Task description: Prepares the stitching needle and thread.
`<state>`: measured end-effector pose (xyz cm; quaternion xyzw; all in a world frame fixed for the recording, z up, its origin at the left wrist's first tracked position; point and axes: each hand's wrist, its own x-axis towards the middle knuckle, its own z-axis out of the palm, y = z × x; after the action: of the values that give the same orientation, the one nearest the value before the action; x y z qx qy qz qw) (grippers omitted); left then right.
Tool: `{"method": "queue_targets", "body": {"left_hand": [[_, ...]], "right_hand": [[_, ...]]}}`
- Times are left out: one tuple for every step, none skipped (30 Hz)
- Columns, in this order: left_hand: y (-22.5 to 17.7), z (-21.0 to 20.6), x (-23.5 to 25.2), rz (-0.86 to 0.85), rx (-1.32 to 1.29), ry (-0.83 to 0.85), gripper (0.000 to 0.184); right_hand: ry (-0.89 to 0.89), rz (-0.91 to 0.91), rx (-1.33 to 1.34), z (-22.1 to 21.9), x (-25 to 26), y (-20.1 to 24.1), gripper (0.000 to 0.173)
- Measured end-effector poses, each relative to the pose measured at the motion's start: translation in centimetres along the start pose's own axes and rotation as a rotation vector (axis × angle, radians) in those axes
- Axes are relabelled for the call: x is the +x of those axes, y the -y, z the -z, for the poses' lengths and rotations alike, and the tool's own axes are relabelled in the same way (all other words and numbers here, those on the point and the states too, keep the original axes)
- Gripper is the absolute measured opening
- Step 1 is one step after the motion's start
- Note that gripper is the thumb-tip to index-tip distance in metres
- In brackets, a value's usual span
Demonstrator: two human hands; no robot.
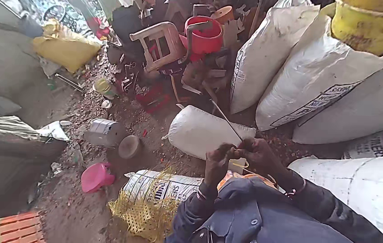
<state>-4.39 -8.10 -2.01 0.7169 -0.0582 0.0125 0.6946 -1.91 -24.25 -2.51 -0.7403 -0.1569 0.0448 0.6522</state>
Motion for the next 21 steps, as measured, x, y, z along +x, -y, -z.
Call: {"method": "queue_targets", "body": {"left_hand": [[-0.1, 0.0, -0.1, 0.013, 0.002, 0.015, 0.020], [-0.3, 0.0, -0.1, 0.022, -0.009, 0.029, 0.020], [-0.4, 0.0, -0.1, 0.028, -0.024, 0.043, 0.021], [-0.4, 0.1, -0.1, 0.026, -0.036, 0.055, 0.021], [-0.4, 0.1, -0.1, 0.019, -0.043, 0.065, 0.023], [-0.2, 0.1, -0.1, 0.005, -0.055, 0.073, 0.023], [0.0, 0.1, -0.1, -0.016, -0.083, 0.077, 0.022], [0.3, 0.0, 0.0, -0.032, -0.121, 0.084, 0.020], [0.4, 0.0, 0.1, -0.032, -0.144, 0.087, 0.017], [0.4, 0.0, 0.1, -0.019, -0.148, 0.093, 0.015], [0.4, 0.0, 0.1, 0.000, -0.142, 0.097, 0.014], [0.4, 0.0, 0.1, 0.020, -0.135, 0.097, 0.014], [0.4, 0.1, 0.1, 0.037, -0.141, 0.099, 0.014], [0.5, 0.2, 0.1, 0.045, -0.156, 0.100, 0.015], [0.7, 0.2, 0.0, 0.047, -0.181, 0.097, 0.016], [0.9, 0.2, 0.0, 0.040, -0.212, 0.084, 0.017], [1.0, 0.3, -0.1, 0.035, -0.244, 0.062, 0.019], [1.1, 0.4, -0.1, 0.034, -0.269, 0.034, 0.021], [1.1, 0.8, -0.2, 0.031, -0.272, 0.001, 0.022], [1.1, 1.2, -0.4, 0.015, -0.244, -0.024, 0.022], [1.1, 1.9, -0.6, -0.017, -0.180, -0.026, 0.021]], "right_hand": [[-0.001, 0.008, -0.056, 0.0, -0.1, 0.1, 0.008], [-0.004, 0.015, -0.093, 0.1, -0.1, 0.1, 0.009], [-0.008, 0.019, -0.114, 0.1, -0.2, 0.0, 0.010], [-0.017, 0.022, -0.120, 0.2, -0.2, -0.1, 0.011], [-0.028, 0.018, -0.118, 0.2, -0.2, -0.2, 0.011], [-0.033, 0.008, -0.110, 0.2, -0.3, -0.3, 0.011], [-0.035, 0.000, -0.101, 0.2, -0.3, -0.3, 0.010], [-0.035, -0.006, -0.097, 0.2, -0.3, -0.3, 0.010], [-0.032, -0.001, -0.095, 0.2, -0.4, -0.4, 0.011], [-0.026, 0.006, -0.094, 0.1, -0.5, -0.5, 0.012], [-0.013, 0.010, -0.102, 0.1, -0.6, -0.4, 0.013], [-0.003, 0.018, -0.112, 0.0, -0.7, -0.5, 0.013], [0.007, 0.023, -0.118, -0.1, -0.8, -0.5, 0.013], [0.020, 0.022, -0.114, -0.2, -0.9, -0.6, 0.013], [0.033, 0.017, -0.091, -0.2, -1.0, -0.6, 0.014], [0.051, 0.005, -0.048, -0.2, -1.0, -0.6, 0.014], [0.076, -0.020, 0.017, 0.0, -1.0, -0.6, 0.014], [0.092, -0.056, 0.101, 0.2, -0.9, -0.5, 0.014], [0.094, -0.088, 0.172, 0.5, -1.0, -0.3, 0.020], [0.085, -0.105, 0.196, 0.9, -1.0, -0.2, 0.027], [0.048, -0.097, 0.139, 1.5, -1.0, -0.2, 0.032]]}}
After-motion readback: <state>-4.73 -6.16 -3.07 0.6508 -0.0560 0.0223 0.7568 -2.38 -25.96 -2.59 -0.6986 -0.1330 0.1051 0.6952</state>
